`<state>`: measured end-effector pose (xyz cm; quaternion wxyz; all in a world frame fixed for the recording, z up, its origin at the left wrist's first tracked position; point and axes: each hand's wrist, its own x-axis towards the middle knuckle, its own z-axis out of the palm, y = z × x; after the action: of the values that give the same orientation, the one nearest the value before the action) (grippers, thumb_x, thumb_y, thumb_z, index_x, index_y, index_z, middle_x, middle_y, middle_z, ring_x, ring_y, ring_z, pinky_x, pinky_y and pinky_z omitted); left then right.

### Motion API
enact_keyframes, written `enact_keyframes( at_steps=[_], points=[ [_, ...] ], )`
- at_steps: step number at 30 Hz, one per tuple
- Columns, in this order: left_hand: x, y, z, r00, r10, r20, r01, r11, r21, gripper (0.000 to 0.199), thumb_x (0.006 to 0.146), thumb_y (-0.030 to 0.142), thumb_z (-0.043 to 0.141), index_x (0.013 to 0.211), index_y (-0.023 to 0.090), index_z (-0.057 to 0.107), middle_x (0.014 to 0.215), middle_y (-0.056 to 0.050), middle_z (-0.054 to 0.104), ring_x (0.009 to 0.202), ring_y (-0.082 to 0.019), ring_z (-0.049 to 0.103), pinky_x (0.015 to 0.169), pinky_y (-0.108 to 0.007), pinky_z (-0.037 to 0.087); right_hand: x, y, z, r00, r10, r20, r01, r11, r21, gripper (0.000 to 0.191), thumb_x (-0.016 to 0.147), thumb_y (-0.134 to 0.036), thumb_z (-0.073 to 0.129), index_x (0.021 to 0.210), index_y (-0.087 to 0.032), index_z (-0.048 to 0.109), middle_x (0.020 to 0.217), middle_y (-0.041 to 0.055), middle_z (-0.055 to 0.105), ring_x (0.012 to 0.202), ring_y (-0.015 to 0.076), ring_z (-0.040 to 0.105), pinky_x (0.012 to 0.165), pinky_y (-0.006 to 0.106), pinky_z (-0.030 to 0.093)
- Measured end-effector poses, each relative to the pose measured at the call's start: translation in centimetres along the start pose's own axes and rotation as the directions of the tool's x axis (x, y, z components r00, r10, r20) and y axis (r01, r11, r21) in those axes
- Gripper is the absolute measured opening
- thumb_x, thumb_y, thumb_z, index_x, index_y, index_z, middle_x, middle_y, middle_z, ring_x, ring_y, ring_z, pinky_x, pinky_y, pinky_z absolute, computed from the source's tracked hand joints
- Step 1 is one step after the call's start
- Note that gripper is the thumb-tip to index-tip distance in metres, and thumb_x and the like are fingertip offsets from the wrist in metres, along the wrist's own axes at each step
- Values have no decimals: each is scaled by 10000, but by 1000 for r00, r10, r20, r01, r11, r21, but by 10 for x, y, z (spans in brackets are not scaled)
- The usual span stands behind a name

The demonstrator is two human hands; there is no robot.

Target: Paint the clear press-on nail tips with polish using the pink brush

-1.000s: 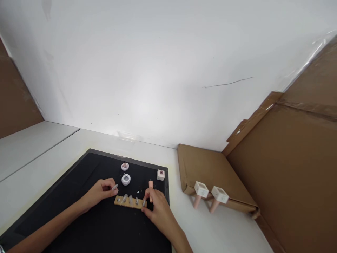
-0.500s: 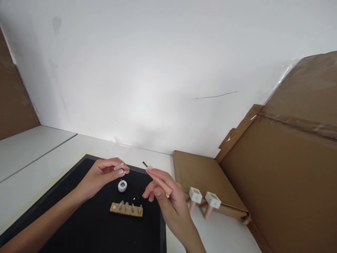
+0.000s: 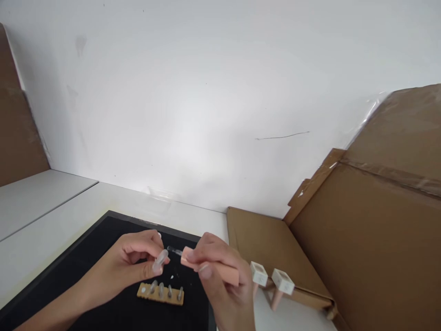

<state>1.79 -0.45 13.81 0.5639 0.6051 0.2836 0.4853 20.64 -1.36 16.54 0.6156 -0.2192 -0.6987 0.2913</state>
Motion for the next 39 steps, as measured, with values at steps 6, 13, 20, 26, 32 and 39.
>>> enact_keyframes(
  at_steps=[6,13,20,26,32,39],
  points=[
    [-2,-4,-2,999,44,2,-44,988,149,113,776,246,701,693,190,754,602,17,523,588,-106,469,580,-242,375,-3,6,-2,997,42,64,-43,999,11,172,872,-378,595,869,-261,721,604,17,555,566,148,484,498,257,371],
    [-3,-1,-2,998,47,42,-57,952,302,184,846,268,611,771,201,765,666,-16,586,643,-130,489,613,-251,383,-6,11,0,983,164,86,-164,986,-6,164,862,-408,596,831,-247,601,664,-16,486,576,125,424,503,228,326],
    [-5,1,-1,997,50,55,-64,953,298,202,870,267,568,875,229,767,699,-23,549,680,-146,459,588,-250,335,-1,2,5,983,146,114,-142,989,-44,163,871,-395,590,793,-253,586,634,-29,464,580,119,414,510,214,318],
    [-6,4,-2,997,38,67,-54,963,263,198,872,252,567,876,238,764,722,-25,553,716,-154,477,613,-265,340,0,1,7,983,146,111,-136,986,-94,147,882,-376,579,802,-254,595,641,-24,504,594,119,452,528,210,355],
    [-7,5,-3,996,51,67,-67,962,263,198,879,250,564,851,237,760,720,-20,550,712,-149,480,628,-272,353,-2,-1,6,985,126,114,-105,979,-174,117,893,-324,560,803,-252,580,637,-25,514,588,121,463,534,216,375],
    [-7,4,-5,999,29,41,-38,968,250,186,877,258,569,814,220,740,714,-7,516,673,-134,465,592,-264,332,-3,-1,2,993,89,76,-69,971,-229,107,882,-282,573,788,-233,588,634,-13,514,555,126,469,492,228,377]
  ],
)
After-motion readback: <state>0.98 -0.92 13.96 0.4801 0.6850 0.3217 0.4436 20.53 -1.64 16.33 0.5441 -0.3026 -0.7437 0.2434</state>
